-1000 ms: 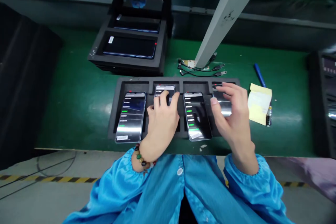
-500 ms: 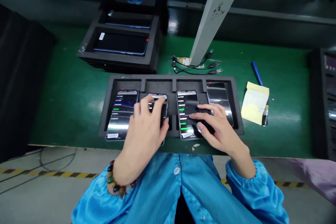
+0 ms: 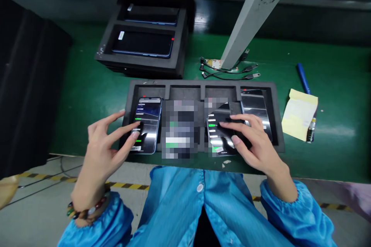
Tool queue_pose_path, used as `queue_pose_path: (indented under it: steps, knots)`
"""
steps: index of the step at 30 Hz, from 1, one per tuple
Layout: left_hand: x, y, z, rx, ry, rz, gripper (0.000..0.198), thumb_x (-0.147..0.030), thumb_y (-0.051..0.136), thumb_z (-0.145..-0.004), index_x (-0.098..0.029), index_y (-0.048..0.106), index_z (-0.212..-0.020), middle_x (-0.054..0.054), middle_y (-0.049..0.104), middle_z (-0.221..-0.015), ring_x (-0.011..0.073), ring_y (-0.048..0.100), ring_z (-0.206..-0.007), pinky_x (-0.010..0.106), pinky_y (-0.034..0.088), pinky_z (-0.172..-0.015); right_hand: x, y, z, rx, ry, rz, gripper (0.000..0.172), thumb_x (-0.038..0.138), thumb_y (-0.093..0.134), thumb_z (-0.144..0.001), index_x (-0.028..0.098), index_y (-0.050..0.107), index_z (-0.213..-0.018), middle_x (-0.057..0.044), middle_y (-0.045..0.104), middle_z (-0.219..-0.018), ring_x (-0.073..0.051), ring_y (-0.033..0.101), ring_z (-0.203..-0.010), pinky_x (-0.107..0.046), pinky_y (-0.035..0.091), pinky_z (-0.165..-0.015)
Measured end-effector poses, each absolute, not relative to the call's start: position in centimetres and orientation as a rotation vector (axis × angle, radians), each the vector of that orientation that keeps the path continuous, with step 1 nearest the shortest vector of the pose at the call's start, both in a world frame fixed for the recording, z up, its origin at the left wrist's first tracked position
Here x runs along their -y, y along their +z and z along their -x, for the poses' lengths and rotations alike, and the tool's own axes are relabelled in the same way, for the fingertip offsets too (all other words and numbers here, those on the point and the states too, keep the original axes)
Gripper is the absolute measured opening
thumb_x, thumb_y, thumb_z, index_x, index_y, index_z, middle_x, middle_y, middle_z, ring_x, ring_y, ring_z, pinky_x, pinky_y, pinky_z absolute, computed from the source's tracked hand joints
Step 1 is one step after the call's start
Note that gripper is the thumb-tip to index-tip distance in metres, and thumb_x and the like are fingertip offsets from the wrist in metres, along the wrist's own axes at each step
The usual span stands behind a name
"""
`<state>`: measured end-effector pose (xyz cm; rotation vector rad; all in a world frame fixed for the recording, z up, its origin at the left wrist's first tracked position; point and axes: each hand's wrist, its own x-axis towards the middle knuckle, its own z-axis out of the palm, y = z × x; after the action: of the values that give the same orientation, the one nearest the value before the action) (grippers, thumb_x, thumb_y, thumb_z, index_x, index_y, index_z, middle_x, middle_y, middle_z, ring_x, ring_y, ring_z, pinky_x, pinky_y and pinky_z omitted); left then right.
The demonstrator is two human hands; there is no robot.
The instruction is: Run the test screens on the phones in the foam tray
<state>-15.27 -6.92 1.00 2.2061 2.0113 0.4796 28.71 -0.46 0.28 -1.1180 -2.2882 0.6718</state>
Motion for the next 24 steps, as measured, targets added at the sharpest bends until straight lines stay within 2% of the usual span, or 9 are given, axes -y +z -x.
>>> queue_pose_path:
  steps: [2,6,10,14,18,24]
  knots:
    - [6.6,0.8,14.6,-1.981,0.541,-2.220,0.028,-0.037,0.066,-0.109,-0.025,0.081,-0.129,0.017,0.062,-0.162,0.0411,0.058,-0.150,0.065,0.044,-0.125,0.4,0.3,-28.6,2.295,0.643,1.174,0.034,0.028,0.059,-0.112,0.023,0.072,-0.143,-0.013,0.079,-0.138,-0.033,0.065,-0.141,-0.058,0.044,-0.118]
    - [5.4,1.2,13.0,-1.815,0.576,-2.277,0.024,-0.033,0.069,-0.107,-0.031,0.080,-0.128,0.011,0.061,-0.163,0.0388,0.060,-0.147,0.064,0.046,-0.123,0.9,0.4,-28.5,2.326,0.699,1.135,0.030,0.026,0.060,-0.110,0.026,0.073,-0.137,-0.008,0.082,-0.130,-0.030,0.069,-0.136,-0.059,0.039,-0.124]
    - [4.2,1.7,12.0,-1.682,0.560,-2.341,0.024,-0.030,0.069,-0.106,-0.029,0.080,-0.127,0.014,0.061,-0.163,0.0406,0.062,-0.146,0.067,0.046,-0.122,1.4,0.5,-28.7,2.306,0.718,1.168,0.031,0.026,0.059,-0.110,0.028,0.073,-0.137,-0.005,0.084,-0.130,-0.030,0.070,-0.137,-0.060,0.038,-0.126]
    - [3.8,1.6,11.5,-1.637,0.594,-2.345,0.025,-0.031,0.072,-0.104,-0.028,0.083,-0.126,0.014,0.061,-0.163,0.0409,0.062,-0.144,0.068,0.047,-0.122,1.2,0.9,-28.5,2.310,0.701,1.164,0.032,0.027,0.058,-0.110,0.028,0.074,-0.139,-0.007,0.082,-0.133,-0.032,0.070,-0.138,-0.060,0.040,-0.125]
    - [3.9,1.3,10.4,-1.525,0.566,-2.326,0.030,-0.033,0.074,-0.101,-0.034,0.083,-0.130,0.011,0.059,-0.168,0.0397,0.058,-0.149,0.067,0.045,-0.126,0.6,1.3,-27.6,2.295,0.669,1.182,0.033,0.027,0.057,-0.112,0.027,0.072,-0.142,-0.010,0.080,-0.138,-0.032,0.068,-0.140,-0.058,0.043,-0.122]
    - [4.5,1.2,9.1,-1.426,0.581,-2.327,0.024,-0.029,0.074,-0.100,-0.035,0.088,-0.119,0.009,0.066,-0.160,0.0377,0.059,-0.144,0.068,0.046,-0.126,0.0,1.3,-27.0,2.302,0.620,1.241,0.034,0.027,0.054,-0.114,0.027,0.068,-0.146,-0.011,0.078,-0.141,-0.033,0.066,-0.142,-0.058,0.044,-0.121]
